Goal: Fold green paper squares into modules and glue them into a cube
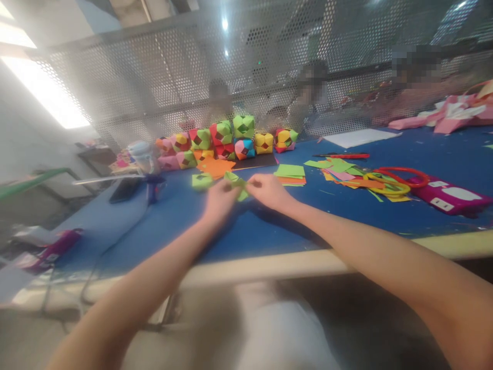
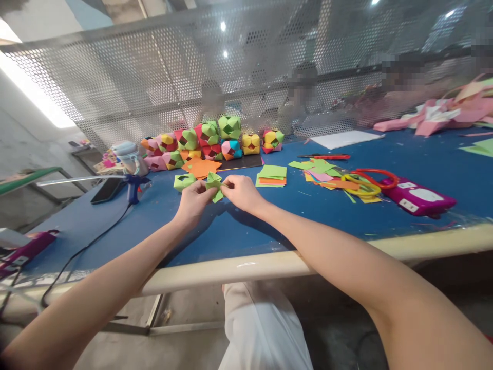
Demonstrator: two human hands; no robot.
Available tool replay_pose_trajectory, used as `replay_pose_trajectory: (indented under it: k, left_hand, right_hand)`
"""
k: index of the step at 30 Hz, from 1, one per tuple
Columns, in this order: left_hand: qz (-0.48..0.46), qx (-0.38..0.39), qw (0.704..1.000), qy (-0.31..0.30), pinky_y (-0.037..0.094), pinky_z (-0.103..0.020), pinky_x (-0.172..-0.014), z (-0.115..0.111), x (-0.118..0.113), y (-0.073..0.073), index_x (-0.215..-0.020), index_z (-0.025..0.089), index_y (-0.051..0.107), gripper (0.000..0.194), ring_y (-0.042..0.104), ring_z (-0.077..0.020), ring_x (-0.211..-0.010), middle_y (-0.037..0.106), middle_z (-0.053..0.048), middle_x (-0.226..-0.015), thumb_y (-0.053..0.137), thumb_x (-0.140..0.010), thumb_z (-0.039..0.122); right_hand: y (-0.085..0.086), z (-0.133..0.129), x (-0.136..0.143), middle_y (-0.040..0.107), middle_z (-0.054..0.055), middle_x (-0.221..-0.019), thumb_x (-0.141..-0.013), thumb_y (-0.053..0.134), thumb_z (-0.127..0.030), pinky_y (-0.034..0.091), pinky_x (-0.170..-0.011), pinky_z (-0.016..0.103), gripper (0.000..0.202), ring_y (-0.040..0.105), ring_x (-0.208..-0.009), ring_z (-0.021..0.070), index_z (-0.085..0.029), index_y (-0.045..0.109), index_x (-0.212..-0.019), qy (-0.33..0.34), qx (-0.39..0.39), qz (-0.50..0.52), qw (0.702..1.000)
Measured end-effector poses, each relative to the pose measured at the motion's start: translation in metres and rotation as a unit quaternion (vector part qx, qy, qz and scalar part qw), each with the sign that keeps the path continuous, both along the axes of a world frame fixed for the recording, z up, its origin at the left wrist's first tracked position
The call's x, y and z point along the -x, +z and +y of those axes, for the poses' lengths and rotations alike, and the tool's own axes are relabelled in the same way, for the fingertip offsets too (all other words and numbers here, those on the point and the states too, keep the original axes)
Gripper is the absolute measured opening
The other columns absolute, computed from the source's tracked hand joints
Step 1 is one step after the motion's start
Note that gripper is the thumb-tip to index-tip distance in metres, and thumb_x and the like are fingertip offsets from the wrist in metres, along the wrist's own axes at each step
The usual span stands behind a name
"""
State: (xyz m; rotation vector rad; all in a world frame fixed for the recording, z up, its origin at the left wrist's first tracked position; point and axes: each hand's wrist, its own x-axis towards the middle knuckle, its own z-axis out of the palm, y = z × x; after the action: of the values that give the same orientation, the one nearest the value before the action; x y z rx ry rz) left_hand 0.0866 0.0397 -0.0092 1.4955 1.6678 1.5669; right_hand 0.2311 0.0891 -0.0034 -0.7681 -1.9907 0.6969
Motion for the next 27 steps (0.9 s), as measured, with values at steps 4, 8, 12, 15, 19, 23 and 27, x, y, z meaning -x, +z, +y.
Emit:
replay_pose_trajectory:
  k: [4,8,12,15,19,23,27]
  left_hand:
    - [-0.014,-0.002,1.0,-0.011,0.039,-0.024,-0.057,0.001,-0.001,-0.001,-0.07,0.014,0.061,0.011,0.051,-0.0125,-0.061,0.059,0.0,-0.064,0.062,-0.062,0.022]
    - [0.01,-0.011,1.0,0.0,0.038,-0.024,-0.056,-0.001,-0.005,-0.003,-0.068,0.016,0.058,0.008,0.048,-0.0123,-0.059,0.055,0.002,-0.06,0.059,-0.061,0.019]
    - [0.036,-0.018,0.999,-0.007,0.036,-0.024,-0.055,-0.003,-0.01,-0.003,-0.065,0.017,0.055,0.005,0.046,-0.0121,-0.057,0.051,0.003,-0.058,0.055,-0.06,0.015]
    - [0.036,-0.029,0.999,-0.004,0.035,-0.024,-0.055,-0.004,-0.011,0.003,-0.063,0.017,0.051,0.006,0.044,-0.0113,-0.057,0.049,0.004,-0.056,0.052,-0.061,0.012]
    - [0.01,-0.068,0.997,0.036,0.034,-0.024,-0.056,-0.008,-0.012,0.021,-0.064,0.017,0.049,0.008,0.042,-0.0103,-0.055,0.044,0.005,-0.054,0.053,-0.062,0.01]
    - [-0.046,-0.111,0.993,-0.011,0.034,-0.024,-0.054,-0.016,-0.018,0.035,-0.064,0.018,0.048,0.012,0.041,-0.0091,-0.052,0.042,0.006,-0.053,0.052,-0.064,0.006]
    - [-0.062,-0.124,0.986,-0.091,0.036,-0.022,-0.056,-0.032,-0.031,0.04,-0.064,0.017,0.049,0.011,0.041,-0.0078,-0.054,0.045,0.006,-0.056,0.052,-0.065,0.007]
  right_hand:
    - [0.001,-0.001,-0.002,0.066,0.004,-0.07,-0.077,0.056,-0.021,0.041,-0.063,0.025,0.014,0.057,-0.066,0.0148,-0.016,0.063,-0.065,-0.005,-0.061,-0.013,0.998]
    - [-0.002,-0.003,-0.003,0.066,0.004,-0.067,-0.077,0.056,-0.023,0.041,-0.062,0.026,0.017,0.057,-0.064,0.0152,-0.017,0.061,-0.062,-0.008,-0.078,-0.019,0.997]
    - [-0.004,-0.006,-0.003,0.065,0.004,-0.063,-0.074,0.057,-0.026,0.041,-0.061,0.027,0.017,0.057,-0.061,0.0158,-0.018,0.06,-0.059,-0.022,-0.069,-0.015,0.997]
    - [-0.001,-0.007,-0.005,0.064,0.004,-0.062,-0.077,0.057,-0.037,0.041,-0.06,0.028,0.025,0.056,-0.059,0.0157,-0.018,0.061,-0.061,-0.01,-0.043,0.017,0.999]
    - [-0.001,-0.003,-0.012,0.064,0.003,-0.064,-0.084,0.047,-0.051,0.043,-0.054,0.028,0.04,0.054,-0.051,0.0137,-0.018,0.064,-0.07,-0.03,0.033,0.081,0.996]
    - [-0.014,0.002,-0.014,0.061,0.003,-0.06,-0.089,0.042,-0.047,0.047,-0.056,0.028,0.044,0.056,-0.055,0.0147,-0.02,0.058,-0.058,-0.051,-0.056,0.003,0.997]
    - [-0.024,-0.002,0.011,0.064,0.005,-0.081,-0.091,0.046,-0.043,0.053,-0.062,0.03,0.035,0.06,-0.073,0.0172,-0.017,0.065,-0.078,-0.053,-0.154,-0.117,0.98]
